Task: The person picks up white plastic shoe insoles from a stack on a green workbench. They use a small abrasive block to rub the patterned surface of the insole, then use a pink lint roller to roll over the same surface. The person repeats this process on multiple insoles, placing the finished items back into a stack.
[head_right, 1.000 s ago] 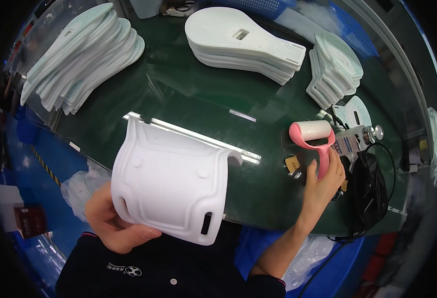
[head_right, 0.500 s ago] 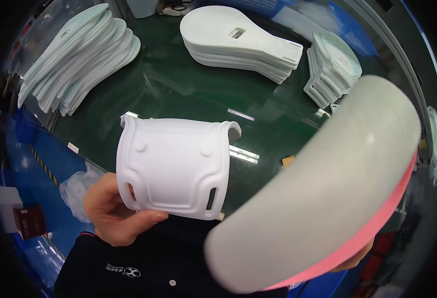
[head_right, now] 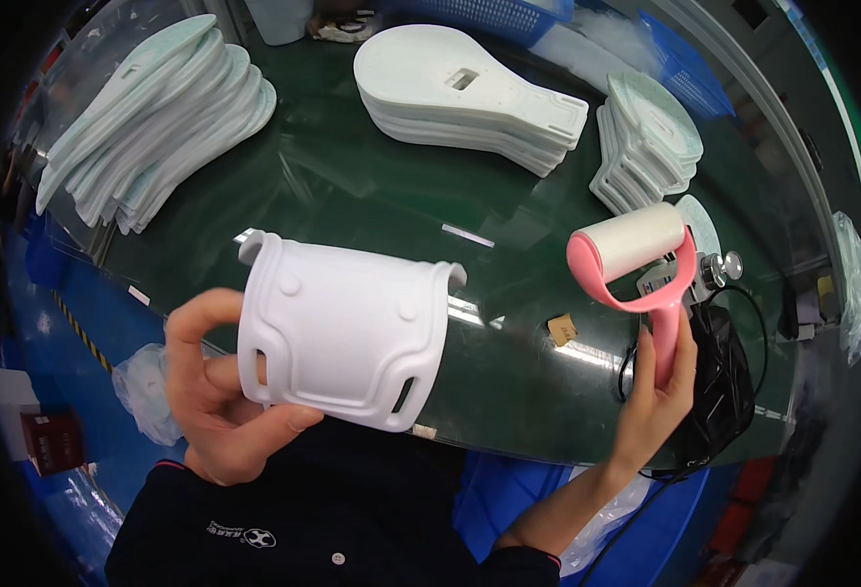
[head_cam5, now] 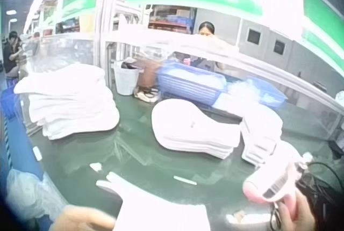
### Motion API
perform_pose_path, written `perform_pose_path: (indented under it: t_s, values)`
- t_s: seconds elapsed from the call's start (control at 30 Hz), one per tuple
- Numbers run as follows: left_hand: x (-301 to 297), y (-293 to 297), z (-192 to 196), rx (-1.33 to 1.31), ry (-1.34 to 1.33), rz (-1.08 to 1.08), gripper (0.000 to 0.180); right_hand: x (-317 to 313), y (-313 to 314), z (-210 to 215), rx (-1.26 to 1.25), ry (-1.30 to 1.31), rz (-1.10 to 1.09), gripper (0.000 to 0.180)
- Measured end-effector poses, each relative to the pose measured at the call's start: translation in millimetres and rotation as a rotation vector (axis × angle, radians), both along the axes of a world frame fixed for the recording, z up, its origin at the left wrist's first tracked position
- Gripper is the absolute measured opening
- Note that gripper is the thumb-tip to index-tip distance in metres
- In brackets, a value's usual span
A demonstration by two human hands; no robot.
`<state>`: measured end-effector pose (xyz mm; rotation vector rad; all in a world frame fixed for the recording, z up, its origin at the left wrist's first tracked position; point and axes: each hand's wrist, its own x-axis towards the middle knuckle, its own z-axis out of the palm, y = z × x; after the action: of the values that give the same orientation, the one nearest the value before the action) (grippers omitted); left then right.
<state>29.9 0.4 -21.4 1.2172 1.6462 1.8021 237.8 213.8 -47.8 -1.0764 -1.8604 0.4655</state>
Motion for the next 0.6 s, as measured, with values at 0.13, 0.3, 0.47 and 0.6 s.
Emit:
perform_pose_path:
  t_s: [0.13, 0.3, 0.47, 0.6]
  values:
    - [-5, 6, -3, 0.087, -0.099, -0.063, 0.040, 10, 27, -39, -0.254, 0.009, 0.048, 0.039]
    - [-6, 3, -5, 0.200, -0.192, -0.248, 0.049, -2, 8, -49, 0.046, -0.246, -0.081, 0.029]
    - [-2, 7, 5, 0.148, -0.137, -0.132, 0.027, -21, -53, -23, -0.732, 0.212, 0.596, 0.046]
    - [-10, 1, 16, 0.091, 0.317, -0.421, 0.032, -63, -89, -14, -1.465, 0.640, 0.780, 0.084]
